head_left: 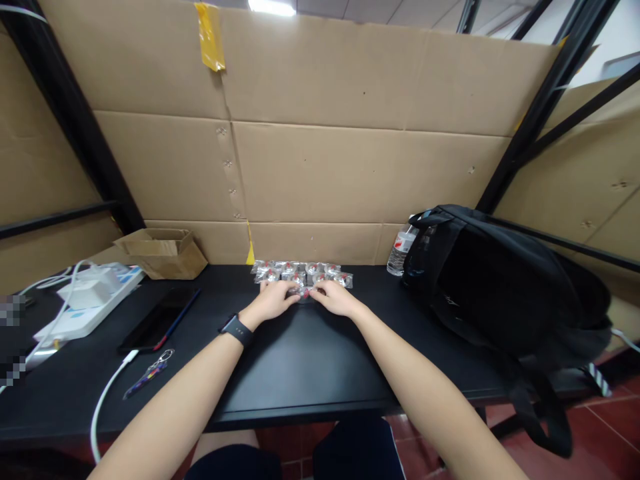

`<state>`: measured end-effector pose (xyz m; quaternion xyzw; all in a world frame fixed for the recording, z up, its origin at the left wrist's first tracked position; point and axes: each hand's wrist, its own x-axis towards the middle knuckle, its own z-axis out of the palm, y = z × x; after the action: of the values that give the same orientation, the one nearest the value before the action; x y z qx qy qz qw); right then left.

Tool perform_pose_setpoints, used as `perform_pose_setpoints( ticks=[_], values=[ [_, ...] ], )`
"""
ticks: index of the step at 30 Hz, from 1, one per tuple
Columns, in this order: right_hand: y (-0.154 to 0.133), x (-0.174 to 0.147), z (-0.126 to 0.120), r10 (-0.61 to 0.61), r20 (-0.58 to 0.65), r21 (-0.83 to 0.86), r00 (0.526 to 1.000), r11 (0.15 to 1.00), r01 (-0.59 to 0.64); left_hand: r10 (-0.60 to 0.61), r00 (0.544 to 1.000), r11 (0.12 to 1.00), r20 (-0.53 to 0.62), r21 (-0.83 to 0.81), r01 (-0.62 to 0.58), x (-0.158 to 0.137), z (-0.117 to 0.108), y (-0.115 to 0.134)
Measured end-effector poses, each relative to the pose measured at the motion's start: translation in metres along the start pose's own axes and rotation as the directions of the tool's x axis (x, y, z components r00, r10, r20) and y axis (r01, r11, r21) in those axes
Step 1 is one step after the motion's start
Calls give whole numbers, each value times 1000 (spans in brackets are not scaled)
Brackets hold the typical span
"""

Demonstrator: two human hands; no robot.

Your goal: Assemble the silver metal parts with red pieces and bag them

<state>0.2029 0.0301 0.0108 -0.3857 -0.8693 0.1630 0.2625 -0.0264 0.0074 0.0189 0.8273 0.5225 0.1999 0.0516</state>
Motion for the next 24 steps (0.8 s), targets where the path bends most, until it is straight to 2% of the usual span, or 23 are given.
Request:
perform_pose_setpoints(
  ticks=[2, 5, 9, 13, 20, 24],
  values=[
    [2, -1, 0, 33, 2, 52, 999, 998, -33, -41, 998, 999, 38, 23, 40, 0, -13, -16],
    [7, -2, -2, 70, 26, 80, 997, 994, -72, -163, 985, 983, 57, 99, 157, -3, -30, -48],
    [10, -4, -4, 83, 74, 34, 994, 996, -86, -253, 966, 964, 54, 96, 248, -5, -33, -78],
    [5, -4, -5, 79, 102, -32, 992, 997, -77, -261, 965, 959, 21, 116, 257, -1, -23, -76],
    [0, -7, -4, 89, 105, -144, 991, 987, -73, -335, 940, 899, -58, 280, 337, -5, -19, -58],
    [0, -10, -4, 78, 99, -178, 992, 982, -59, -378, 921, 880, -92, 273, 389, -8, -17, -61]
  ],
)
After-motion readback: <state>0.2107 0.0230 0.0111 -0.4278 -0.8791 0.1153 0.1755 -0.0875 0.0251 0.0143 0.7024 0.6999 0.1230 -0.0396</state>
